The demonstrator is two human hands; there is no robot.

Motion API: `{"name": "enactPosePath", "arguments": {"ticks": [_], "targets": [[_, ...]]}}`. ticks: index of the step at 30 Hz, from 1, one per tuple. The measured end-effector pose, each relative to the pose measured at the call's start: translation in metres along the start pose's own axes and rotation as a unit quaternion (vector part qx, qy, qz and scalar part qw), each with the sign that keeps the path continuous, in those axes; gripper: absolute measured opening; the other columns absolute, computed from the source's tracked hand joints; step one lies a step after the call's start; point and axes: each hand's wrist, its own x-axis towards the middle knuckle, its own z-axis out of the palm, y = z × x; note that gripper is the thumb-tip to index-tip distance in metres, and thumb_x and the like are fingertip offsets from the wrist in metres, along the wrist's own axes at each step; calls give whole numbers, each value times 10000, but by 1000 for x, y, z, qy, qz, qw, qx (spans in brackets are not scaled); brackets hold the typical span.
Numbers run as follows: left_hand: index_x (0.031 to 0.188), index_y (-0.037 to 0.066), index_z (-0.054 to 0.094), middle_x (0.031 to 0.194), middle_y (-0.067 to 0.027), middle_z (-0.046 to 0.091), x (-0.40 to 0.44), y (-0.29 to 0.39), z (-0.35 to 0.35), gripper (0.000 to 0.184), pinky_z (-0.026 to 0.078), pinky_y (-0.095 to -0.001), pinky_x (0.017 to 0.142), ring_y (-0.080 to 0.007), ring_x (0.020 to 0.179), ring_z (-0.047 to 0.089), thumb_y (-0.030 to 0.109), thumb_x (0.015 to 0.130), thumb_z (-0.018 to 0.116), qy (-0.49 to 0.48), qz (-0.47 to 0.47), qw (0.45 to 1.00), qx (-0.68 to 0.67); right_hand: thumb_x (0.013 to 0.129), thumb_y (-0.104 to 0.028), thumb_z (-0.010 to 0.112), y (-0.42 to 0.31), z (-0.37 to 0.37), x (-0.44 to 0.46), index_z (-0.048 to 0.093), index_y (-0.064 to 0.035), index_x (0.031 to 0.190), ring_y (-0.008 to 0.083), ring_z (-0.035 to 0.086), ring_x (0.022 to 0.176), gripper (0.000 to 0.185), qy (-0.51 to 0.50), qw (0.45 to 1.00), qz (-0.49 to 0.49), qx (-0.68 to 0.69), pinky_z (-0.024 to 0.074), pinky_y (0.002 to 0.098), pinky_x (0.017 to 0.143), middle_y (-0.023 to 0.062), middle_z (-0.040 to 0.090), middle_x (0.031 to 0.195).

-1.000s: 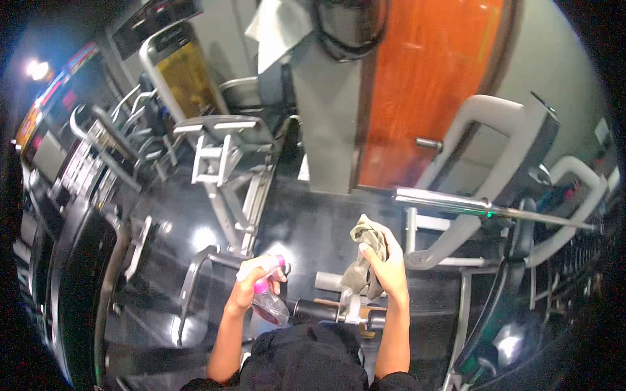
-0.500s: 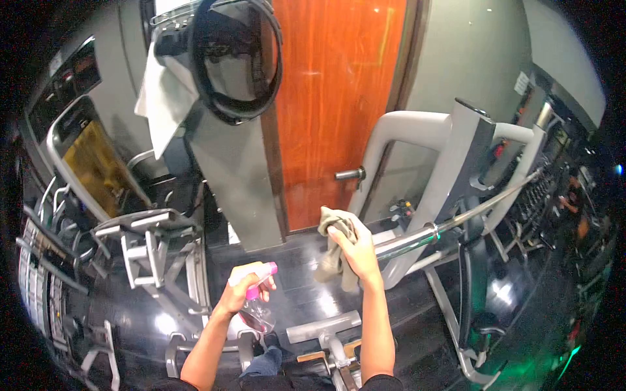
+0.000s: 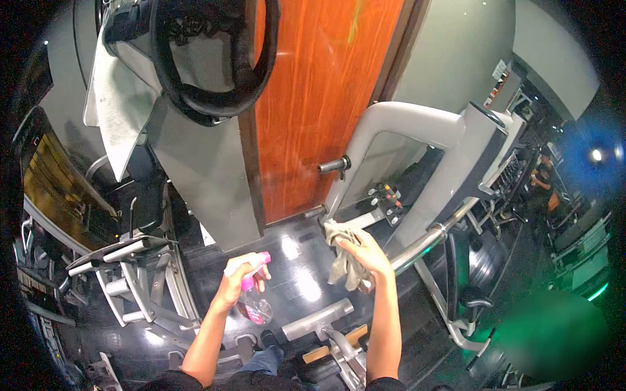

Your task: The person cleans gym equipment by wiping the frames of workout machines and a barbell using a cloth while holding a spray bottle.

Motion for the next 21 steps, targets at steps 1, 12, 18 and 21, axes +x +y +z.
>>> {"name": "enactPosePath", "arguments": {"ticks": [1, 12, 18, 21], "targets": [[1070, -3, 668, 843, -81, 653, 0, -3, -4, 335, 500, -265, 565, -141, 604, 615, 297, 974, 554, 2, -9, 1000, -1, 941, -135, 642, 0, 0, 0, 620, -54, 1295, 111, 588, 1064, 363, -1, 1000, -1, 2, 446, 276, 969, 13, 670, 1157], [1065, -10, 641, 856, -114, 664, -6, 16, -17, 361, 516, -295, 612, -173, 637, 629, 316, 978, 511, -15, -39, 995, 88, 937, -135, 674, -1, 8, -7, 649, -40, 1226, 100, 592, 1047, 305, -54, 997, -29, -48, 467, 285, 959, 2, 678, 1125], [1030, 1, 637, 891, -111, 661, -6, 33, -38, 373, 519, -301, 626, -180, 655, 636, 352, 983, 518, -24, -19, 994, 107, 948, -96, 637, 6, 9, -2, 647, -26, 1213, 101, 585, 1033, 274, 25, 992, -88, -89, 462, 280, 953, 10, 682, 1112], [992, 7, 634, 887, -103, 664, -8, 46, -42, 388, 517, -294, 634, -170, 661, 638, 379, 966, 524, -11, -24, 991, 128, 924, -102, 644, 1, 16, -6, 631, -11, 1234, 166, 637, 1038, 324, 96, 975, -95, -177, 480, 313, 950, 77, 692, 1149]]}}
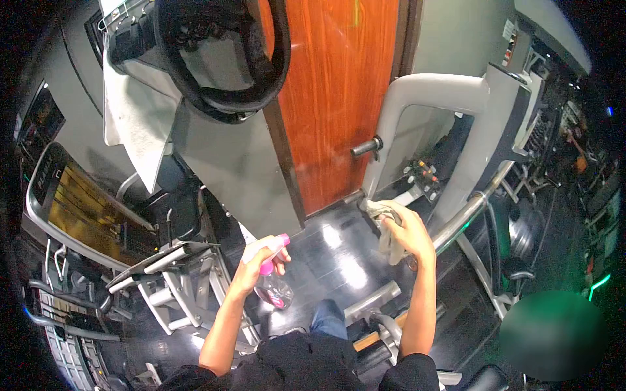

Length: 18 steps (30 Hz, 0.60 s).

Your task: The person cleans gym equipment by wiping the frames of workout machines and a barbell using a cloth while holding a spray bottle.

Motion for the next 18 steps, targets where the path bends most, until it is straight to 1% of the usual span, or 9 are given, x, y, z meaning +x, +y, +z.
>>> {"name": "enactPosePath", "arguments": {"ticks": [2, 5, 7, 9, 11, 13, 15, 16, 18], "targets": [[982, 9, 635, 886, -102, 665, 3, 3, -5, 389, 517, -294, 635, -168, 663, 639, 381, 963, 524, 2, 1, 1000, 5, 912, -102, 648, -5, 8, -1, 633, -18, 1229, 199, 660, 1030, 328, 24, 998, -22, -55, 492, 326, 933, 101, 694, 1150], [979, 5, 641, 882, -102, 667, 14, 1, -11, 390, 517, -295, 638, -167, 664, 638, 377, 963, 523, 5, 6, 1000, 5, 881, -99, 650, -33, 30, -9, 645, -51, 1205, 300, 668, 1036, 328, 82, 978, 38, -190, 506, 363, 913, 155, 663, 1116], [1112, 6, 661, 900, -62, 657, 23, -4, -15, 326, 503, -275, 636, -133, 672, 618, 274, 988, 522, -5, 8, 1000, -25, 892, -111, 646, -39, 51, -5, 647, -58, 1214, 292, 655, 1057, 326, 96, 986, 2, -132, 503, 378, 927, 144, 648, 1148], [1115, 7, 663, 903, -61, 658, 36, -7, -18, 320, 498, -272, 633, -133, 672, 621, 267, 987, 528, -3, 5, 1000, -22, 912, -142, 645, -31, 71, 8, 620, -76, 1254, 309, 590, 1124, 349, 107, 992, -33, -59, 448, 365, 1010, 151, 566, 1195], [1117, 8, 665, 907, -59, 659, 47, -11, -18, 314, 494, -269, 630, -132, 673, 624, 261, 985, 533, 0, -3, 1000, -22, 919, -141, 642, -14, 89, 28, 603, -86, 1275, 300, 564, 1150, 363, 134, 991, -12, 4, 424, 354, 1030, 164, 530, 1197], [1107, 15, 674, 917, -56, 661, 64, -11, -19, 299, 483, -264, 622, -127, 665, 629, 255, 986, 543, 5, -28, 1000, 10, 952, -91, 595, 11, 97, 57, 613, -94, 1283, 252, 574, 1150, 331, 153, 988, -13, 9, 418, 351, 1042, 128, 588, 1187], [1098, 19, 682, 912, -55, 663, 87, -22, -22, 285, 472, -259, 611, -123, 655, 631, 249, 988, 553, -5, -28, 999, 22, 968, -116, 593, 46, 101, 91, 611, -53, 1276, 180, 586, 1122, 315, 131, 960, 37, 246, 415, 325, 1034, 90, 643, 1174], [1089, 14, 681, 903, -55, 664, 102, -26, -21, 283, 472, -258, 607, -121, 651, 631, 247, 990, 555, 6, -38, 999, 21, 976, -133, 598, 62, 99, 109, 611, -23, 1275, 129, 585, 1099, 319, 136, 945, 24, 298, 414, 290, 1017, 49, 677, 1151], [1062, 4, 681, 879, -58, 663, 138, -34, -19, 270, 467, -253, 570, -118, 631, 622, 235, 994, 559, 20, -42, 999, 26, 981, -155, 594, 100, 94, 142, 622, -44, 1292, 135, 585, 1097, 332, 189, 907, 85, 367, 423, 272, 991, 33, 665, 1165]]}}
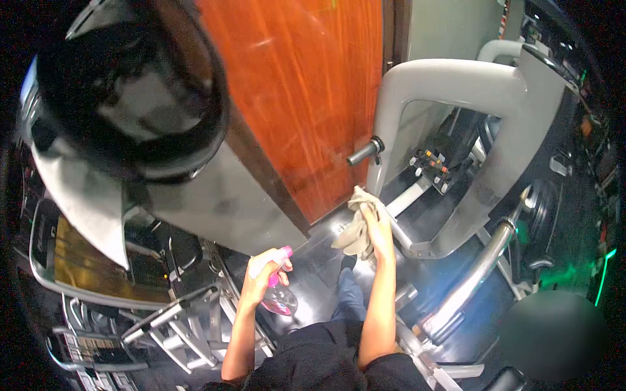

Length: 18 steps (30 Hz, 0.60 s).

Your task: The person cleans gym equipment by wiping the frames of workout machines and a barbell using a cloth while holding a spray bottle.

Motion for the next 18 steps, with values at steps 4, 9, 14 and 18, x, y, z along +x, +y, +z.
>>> {"name": "enactPosePath", "arguments": {"ticks": [4, 9, 14, 18], "targets": [[918, 3, 689, 786, -74, 653, 106, -6, 19, 258, 452, -251, 499, -109, 534, 583, 217, 992, 566, 18, -21, 999, 25, 986, -196, 589, 77, -44, 95, 634, -64, 1292, 140, 586, 1088, 336, 164, 974, 53, 146, 430, 277, 982, 21, 654, 1185], [825, 4, 661, 703, -61, 636, 242, -21, 53, 272, 441, -264, 474, -108, 483, 570, 209, 978, 570, 10, -15, 999, 51, 981, -262, 608, 91, -90, 154, 613, -44, 1309, 163, 594, 1097, 394, 214, 963, 103, 124, 458, 302, 965, 43, 650, 1202], [749, 13, 660, 666, -49, 624, 340, -57, 85, 381, 418, -262, 450, -104, 471, 550, 317, 971, 602, -3, 3, 985, 174, 949, -465, 626, 86, -116, 179, 526, 7, 1392, 231, 522, 1250, 655, 213, 955, 186, 87, 420, 349, 1034, 147, 572, 1347], [735, 21, 665, 626, -42, 621, 392, -79, 105, 393, 431, -277, 444, -112, 453, 552, 341, 956, 605, 12, -20, 976, 218, 911, -522, 641, 87, -108, 181, 502, 56, 1394, 271, 477, 1322, 766, 209, 957, 196, -47, 343, 365, 1107, 187, 532, 1418]]}}
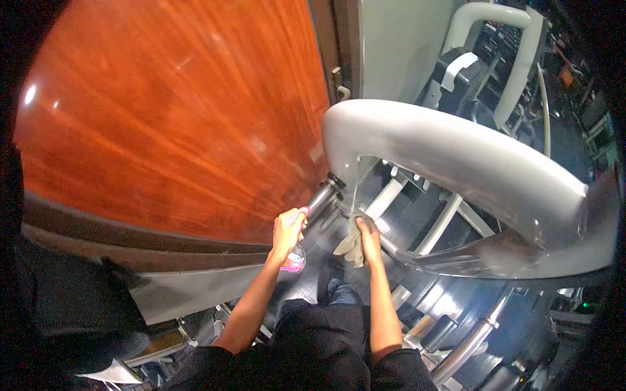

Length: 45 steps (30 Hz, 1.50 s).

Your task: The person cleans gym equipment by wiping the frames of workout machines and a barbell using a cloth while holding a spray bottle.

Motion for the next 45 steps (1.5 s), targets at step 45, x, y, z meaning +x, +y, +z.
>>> {"name": "enactPosePath", "arguments": {"ticks": [45], "targets": [[1122, -50, 648, 848, -102, 638, -59, -60, -103, 403, 458, -287, 499, -166, 605, 578, 299, 983, 504, -57, -129, 968, -209, 857, -244, 666, -71, 147, 123, 779, -105, 874, 245, 743, 883, 180, -122, 688, -208, -684, 589, 389, 725, 116, 757, 926]]}}
